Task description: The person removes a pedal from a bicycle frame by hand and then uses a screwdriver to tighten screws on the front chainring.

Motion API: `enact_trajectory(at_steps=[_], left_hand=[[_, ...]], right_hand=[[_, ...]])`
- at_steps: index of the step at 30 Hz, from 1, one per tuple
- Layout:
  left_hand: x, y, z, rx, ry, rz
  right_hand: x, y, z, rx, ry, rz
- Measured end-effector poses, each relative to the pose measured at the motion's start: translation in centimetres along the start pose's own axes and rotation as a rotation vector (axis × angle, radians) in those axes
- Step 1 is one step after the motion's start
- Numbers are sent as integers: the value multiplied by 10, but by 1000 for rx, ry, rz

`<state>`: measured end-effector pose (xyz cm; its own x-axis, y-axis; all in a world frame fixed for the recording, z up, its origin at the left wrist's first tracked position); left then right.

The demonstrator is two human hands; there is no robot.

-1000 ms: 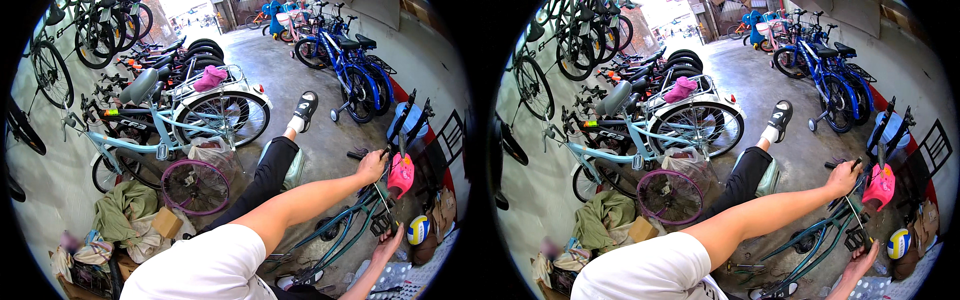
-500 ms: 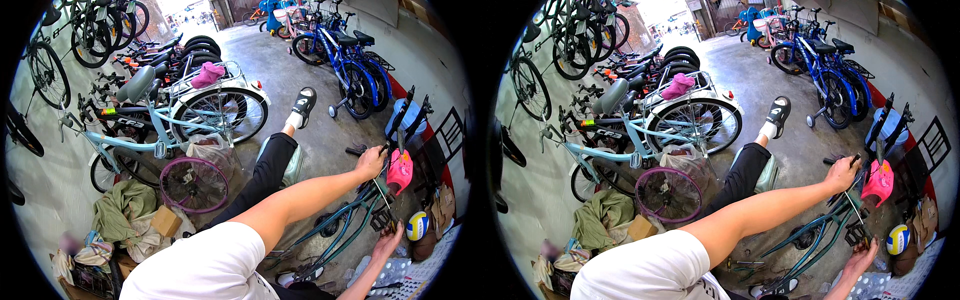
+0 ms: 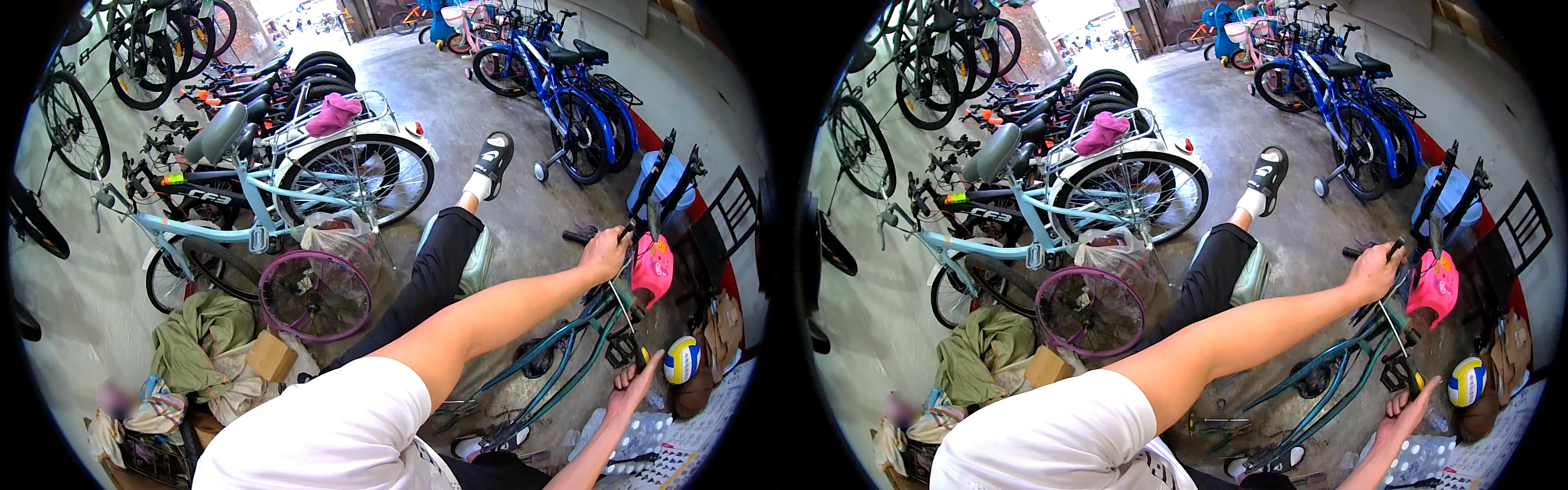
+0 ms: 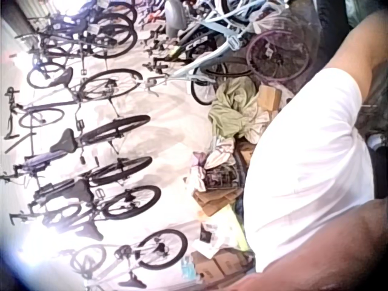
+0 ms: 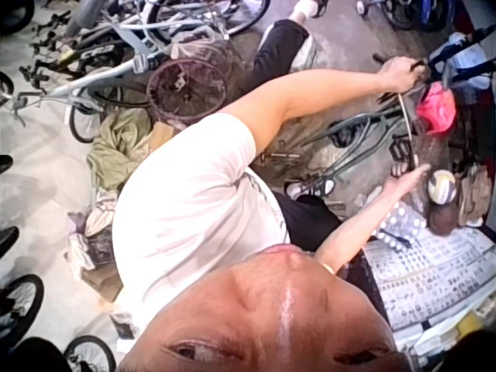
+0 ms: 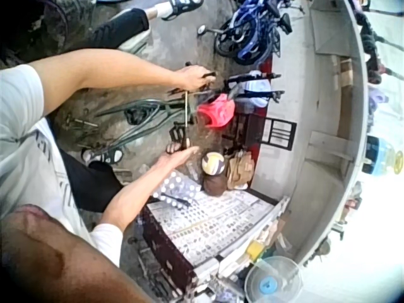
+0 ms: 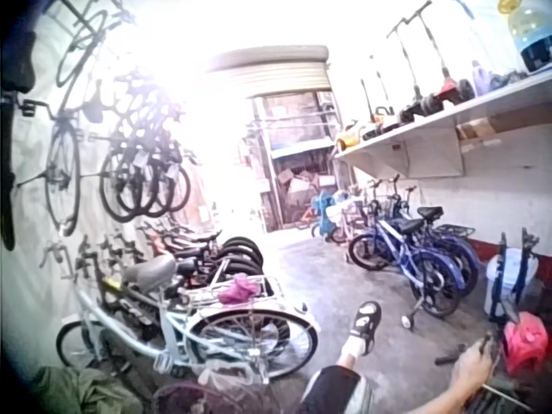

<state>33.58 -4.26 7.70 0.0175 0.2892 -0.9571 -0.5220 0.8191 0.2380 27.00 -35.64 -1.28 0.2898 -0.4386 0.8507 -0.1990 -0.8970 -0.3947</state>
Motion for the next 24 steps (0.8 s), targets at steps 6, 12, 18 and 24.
enact_trajectory(at_steps=[6,12,18,24], left_hand=[[1,1,-3,-6,-18,-2],[-1,7,-4,2,0,-26],[16,-6,15,-44,-81,56],[25,-12,22,91,-74,-156]], right_hand=[[13,-6,0,-75,238,120],[2,9,6,37,37,-94],[6,1,8,7,129,-7],[20,-9,3,111,239,-18]])
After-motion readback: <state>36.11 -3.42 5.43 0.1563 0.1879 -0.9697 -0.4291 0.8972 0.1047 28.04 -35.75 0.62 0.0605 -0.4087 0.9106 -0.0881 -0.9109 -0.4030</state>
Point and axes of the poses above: each hand's wrist, its own z-axis towards the middle knuckle, its own y-axis out of the back of the hand, x = y × z, the point moved 9 cm from there along z, towards the middle knuckle, and after that the axes turned 5 degrees about y, right-handed, at the moved point
